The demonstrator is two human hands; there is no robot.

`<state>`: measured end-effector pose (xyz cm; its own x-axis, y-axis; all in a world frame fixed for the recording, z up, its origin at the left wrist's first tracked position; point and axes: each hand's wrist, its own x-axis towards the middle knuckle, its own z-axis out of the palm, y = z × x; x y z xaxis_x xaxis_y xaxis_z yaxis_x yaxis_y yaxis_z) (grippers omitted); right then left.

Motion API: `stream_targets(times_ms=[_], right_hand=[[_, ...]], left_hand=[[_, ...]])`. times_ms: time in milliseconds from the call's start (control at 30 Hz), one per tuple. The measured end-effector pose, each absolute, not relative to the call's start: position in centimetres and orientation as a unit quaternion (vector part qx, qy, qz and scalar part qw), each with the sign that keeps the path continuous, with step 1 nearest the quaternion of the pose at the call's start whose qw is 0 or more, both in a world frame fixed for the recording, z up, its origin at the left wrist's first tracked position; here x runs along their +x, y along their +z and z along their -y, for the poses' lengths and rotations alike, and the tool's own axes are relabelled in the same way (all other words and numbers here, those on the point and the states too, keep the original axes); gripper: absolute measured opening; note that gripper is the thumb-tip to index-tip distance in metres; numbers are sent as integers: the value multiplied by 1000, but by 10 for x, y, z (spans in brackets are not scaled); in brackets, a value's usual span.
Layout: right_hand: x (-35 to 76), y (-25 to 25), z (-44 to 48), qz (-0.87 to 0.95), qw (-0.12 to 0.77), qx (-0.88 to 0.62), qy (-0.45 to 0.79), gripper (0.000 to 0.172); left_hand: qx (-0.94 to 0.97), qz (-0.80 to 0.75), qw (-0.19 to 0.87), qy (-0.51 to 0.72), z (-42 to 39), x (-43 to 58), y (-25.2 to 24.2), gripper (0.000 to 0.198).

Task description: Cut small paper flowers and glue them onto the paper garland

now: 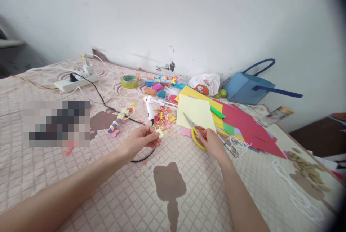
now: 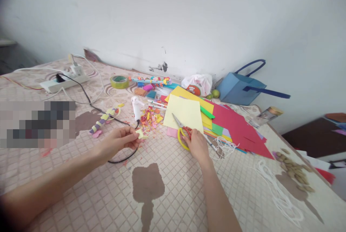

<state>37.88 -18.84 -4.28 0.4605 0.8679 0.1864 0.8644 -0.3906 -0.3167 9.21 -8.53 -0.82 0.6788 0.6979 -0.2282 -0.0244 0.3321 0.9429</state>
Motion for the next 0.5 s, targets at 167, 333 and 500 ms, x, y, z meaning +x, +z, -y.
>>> stream_targets(times_ms=[167, 333, 500], right_hand=[[364, -28, 192, 519, 255, -815, 28, 20], [311, -4, 196, 523, 442, -633, 362, 32], [260, 0, 204, 508, 434, -597, 445, 41]], left_hand=[[529, -314, 747, 252, 79, 87, -2, 24], [536, -303, 745, 257, 75, 83, 7, 24], [516, -298, 748, 294, 70, 78, 18, 23]])
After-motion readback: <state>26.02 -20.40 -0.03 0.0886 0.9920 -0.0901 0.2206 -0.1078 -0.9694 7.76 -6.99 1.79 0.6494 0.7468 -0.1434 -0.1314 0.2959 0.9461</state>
